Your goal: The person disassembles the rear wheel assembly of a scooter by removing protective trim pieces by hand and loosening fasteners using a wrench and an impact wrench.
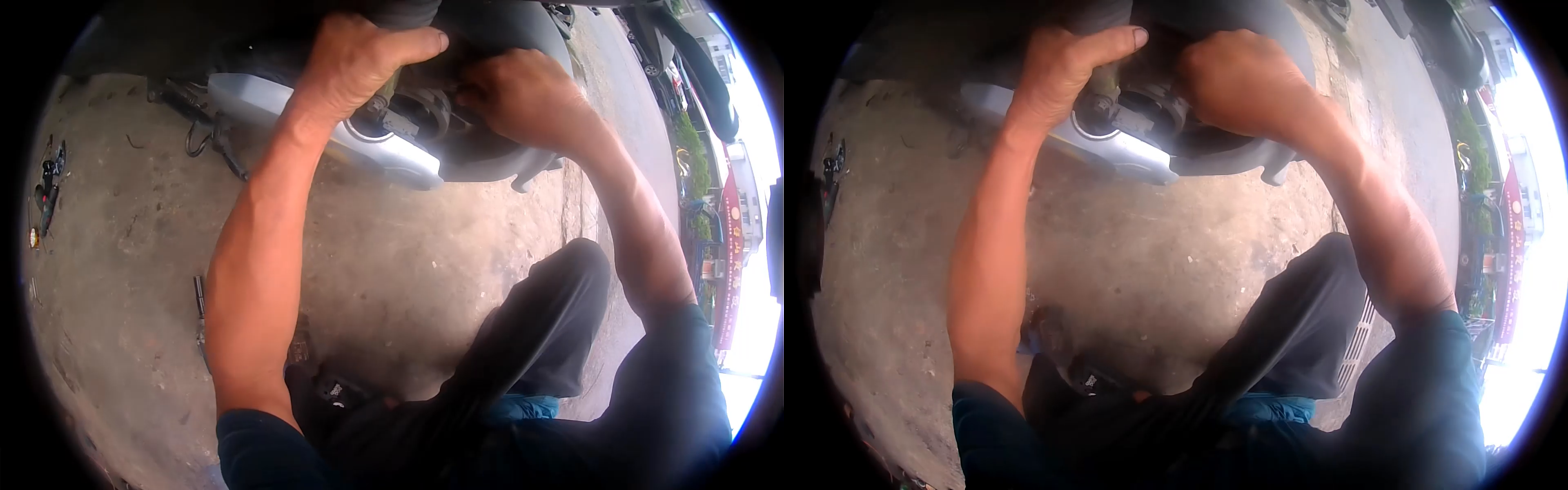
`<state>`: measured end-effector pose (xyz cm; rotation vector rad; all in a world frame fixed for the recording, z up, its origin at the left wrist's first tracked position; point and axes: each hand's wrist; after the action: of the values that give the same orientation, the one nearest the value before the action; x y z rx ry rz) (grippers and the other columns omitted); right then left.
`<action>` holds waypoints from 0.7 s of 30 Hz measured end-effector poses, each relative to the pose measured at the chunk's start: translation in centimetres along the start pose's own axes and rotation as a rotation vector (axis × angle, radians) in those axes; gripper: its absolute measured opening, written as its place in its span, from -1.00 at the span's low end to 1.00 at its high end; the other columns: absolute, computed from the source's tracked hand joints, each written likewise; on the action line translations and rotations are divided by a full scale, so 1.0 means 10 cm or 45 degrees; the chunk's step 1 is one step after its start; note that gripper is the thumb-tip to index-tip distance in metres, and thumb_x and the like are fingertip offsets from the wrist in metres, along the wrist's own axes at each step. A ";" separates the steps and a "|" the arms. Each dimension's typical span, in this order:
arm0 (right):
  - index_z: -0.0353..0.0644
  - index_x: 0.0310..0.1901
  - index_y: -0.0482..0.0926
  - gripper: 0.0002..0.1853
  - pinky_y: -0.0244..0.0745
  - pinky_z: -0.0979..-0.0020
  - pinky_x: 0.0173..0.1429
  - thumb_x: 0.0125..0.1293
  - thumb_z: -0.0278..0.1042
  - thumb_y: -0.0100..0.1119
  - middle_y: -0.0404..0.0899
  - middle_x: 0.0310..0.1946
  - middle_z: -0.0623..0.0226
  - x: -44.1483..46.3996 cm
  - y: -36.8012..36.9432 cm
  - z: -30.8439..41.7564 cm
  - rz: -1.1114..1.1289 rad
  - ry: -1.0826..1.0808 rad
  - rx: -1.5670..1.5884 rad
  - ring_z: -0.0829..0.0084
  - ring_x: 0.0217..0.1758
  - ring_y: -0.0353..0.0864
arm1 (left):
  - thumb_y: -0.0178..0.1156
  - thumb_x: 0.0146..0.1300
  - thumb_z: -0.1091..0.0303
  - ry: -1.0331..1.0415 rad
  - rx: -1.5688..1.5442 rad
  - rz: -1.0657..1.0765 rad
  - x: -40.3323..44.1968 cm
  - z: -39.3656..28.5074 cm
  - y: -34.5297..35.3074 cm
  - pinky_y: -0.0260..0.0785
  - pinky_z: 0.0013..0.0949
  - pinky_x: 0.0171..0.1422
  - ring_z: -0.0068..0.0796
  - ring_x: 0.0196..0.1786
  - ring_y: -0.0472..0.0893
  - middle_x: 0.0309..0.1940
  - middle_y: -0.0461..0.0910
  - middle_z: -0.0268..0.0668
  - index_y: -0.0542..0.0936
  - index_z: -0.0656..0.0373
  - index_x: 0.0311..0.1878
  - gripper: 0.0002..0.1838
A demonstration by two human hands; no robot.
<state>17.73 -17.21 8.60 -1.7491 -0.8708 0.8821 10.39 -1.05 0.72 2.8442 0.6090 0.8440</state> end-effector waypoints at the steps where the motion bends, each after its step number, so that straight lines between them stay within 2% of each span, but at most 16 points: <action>1: -0.18 -0.34 0.71 -0.85 0.57 0.18 -0.07 0.12 -0.38 0.18 0.70 -0.36 0.10 -0.01 0.00 0.01 0.015 0.012 0.016 0.10 -0.20 0.70 | 0.41 -0.01 0.35 -0.040 0.060 0.037 -0.01 -0.05 -0.03 0.35 -0.32 0.20 -0.41 0.03 0.51 -0.05 0.57 -0.26 0.57 0.25 0.06 -0.49; 5: -0.18 -0.30 0.71 -0.82 0.56 0.14 -0.06 0.18 -0.31 0.17 0.69 -0.35 0.09 -0.03 0.05 -0.03 0.000 0.012 0.004 0.07 -0.21 0.68 | 0.42 -0.02 0.35 -0.048 0.029 -0.043 -0.03 0.00 0.02 0.37 -0.36 0.16 -0.43 0.00 0.52 -0.05 0.57 -0.29 0.56 0.30 0.06 -0.47; 8: -0.15 -0.31 0.71 -0.79 0.55 0.19 -0.19 0.31 -0.22 0.19 0.66 -0.47 0.15 -0.06 0.22 -0.12 -0.325 -0.172 0.026 0.13 -0.35 0.67 | 0.42 -0.02 0.37 -0.172 -0.044 -0.015 -0.03 0.00 0.06 0.36 -0.36 0.16 -0.46 0.00 0.51 -0.05 0.56 -0.31 0.56 0.31 0.06 -0.48; 9: -0.17 -0.32 0.70 -0.78 0.55 0.18 -0.18 0.31 -0.22 0.18 0.66 -0.47 0.15 -0.03 0.19 -0.10 -0.284 -0.144 0.004 0.13 -0.36 0.67 | 0.42 0.01 0.36 -0.084 -0.025 -0.048 -0.05 -0.01 0.08 0.37 -0.36 0.17 -0.48 0.00 0.53 -0.06 0.58 -0.28 0.57 0.31 0.06 -0.50; 11: -0.19 -0.36 0.69 -0.77 0.56 0.18 -0.18 0.32 -0.24 0.16 0.67 -0.48 0.16 -0.07 0.12 -0.03 -0.193 -0.053 -0.007 0.12 -0.38 0.67 | 0.40 0.05 0.30 -0.374 -0.284 0.536 0.06 -0.08 -0.25 0.41 -0.37 0.15 -0.44 -0.04 0.59 -0.14 0.62 -0.20 0.59 0.31 0.03 -0.52; 13: -0.21 -0.37 0.69 -0.76 0.57 0.17 -0.17 0.31 -0.24 0.15 0.67 -0.46 0.13 -0.08 0.10 0.04 -0.169 -0.017 -0.010 0.12 -0.35 0.68 | 0.41 0.06 0.26 -0.504 -0.073 0.575 0.01 -0.27 -0.34 0.42 -0.38 0.11 -0.42 -0.06 0.61 -0.15 0.64 -0.18 0.59 0.30 0.02 -0.53; 15: -0.21 -0.37 0.68 -0.76 0.57 0.16 -0.14 0.30 -0.23 0.15 0.67 -0.44 0.10 -0.08 0.05 0.01 -0.194 -0.029 -0.042 0.12 -0.31 0.68 | 0.44 0.07 0.26 -0.378 0.527 0.084 -0.28 -0.28 -0.12 0.41 -0.39 0.06 -0.41 -0.06 0.58 -0.11 0.61 -0.24 0.58 0.28 0.04 -0.51; 17: -0.22 -0.35 0.68 -0.76 0.57 0.15 -0.11 0.28 -0.23 0.15 0.67 -0.42 0.07 -0.08 0.11 -0.05 -0.238 -0.098 -0.033 0.10 -0.27 0.68 | 0.40 0.15 0.33 -0.307 0.732 -0.168 -0.81 -0.31 -0.32 0.41 -0.36 0.12 -0.38 -0.01 0.59 -0.03 0.60 -0.21 0.52 0.31 0.12 -0.50; 19: -0.21 -0.33 0.68 -0.76 0.56 0.13 -0.07 0.28 -0.22 0.16 0.67 -0.41 0.08 -0.07 0.12 -0.07 -0.293 -0.093 -0.029 0.08 -0.25 0.68 | 0.37 0.19 0.43 -0.445 0.850 -0.469 -1.59 -0.65 -0.47 0.45 -0.34 0.05 -0.46 -0.12 0.57 -0.18 0.61 -0.21 0.55 0.36 0.01 -0.64; 20: -0.20 -0.33 0.68 -0.76 0.56 0.11 -0.05 0.28 -0.21 0.16 0.67 -0.40 0.08 -0.08 0.13 -0.06 -0.317 -0.093 -0.005 0.07 -0.23 0.68 | 0.32 0.22 0.50 -0.506 1.009 -0.725 -2.07 -0.74 -0.53 0.43 -0.37 0.06 -0.49 -0.11 0.55 -0.16 0.60 -0.21 0.55 0.37 -0.01 -0.70; 21: -0.21 -0.23 0.69 -0.78 0.53 0.12 0.03 0.30 -0.26 0.15 0.68 -0.36 0.07 -0.09 0.11 -0.04 -0.292 -0.103 -0.012 0.06 -0.20 0.67 | 0.31 0.23 0.50 -0.482 1.113 -0.992 -2.57 -0.78 -0.57 0.42 -0.39 0.02 -0.50 -0.15 0.53 -0.20 0.57 -0.26 0.53 0.39 -0.05 -0.73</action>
<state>17.85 -18.51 7.83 -1.5927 -1.1062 0.8017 -15.44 -6.40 -6.80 2.7694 2.2105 -0.1535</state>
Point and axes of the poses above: each hand's wrist, its own x-axis towards the middle knuckle, its own y-axis out of the palm, z = x × y
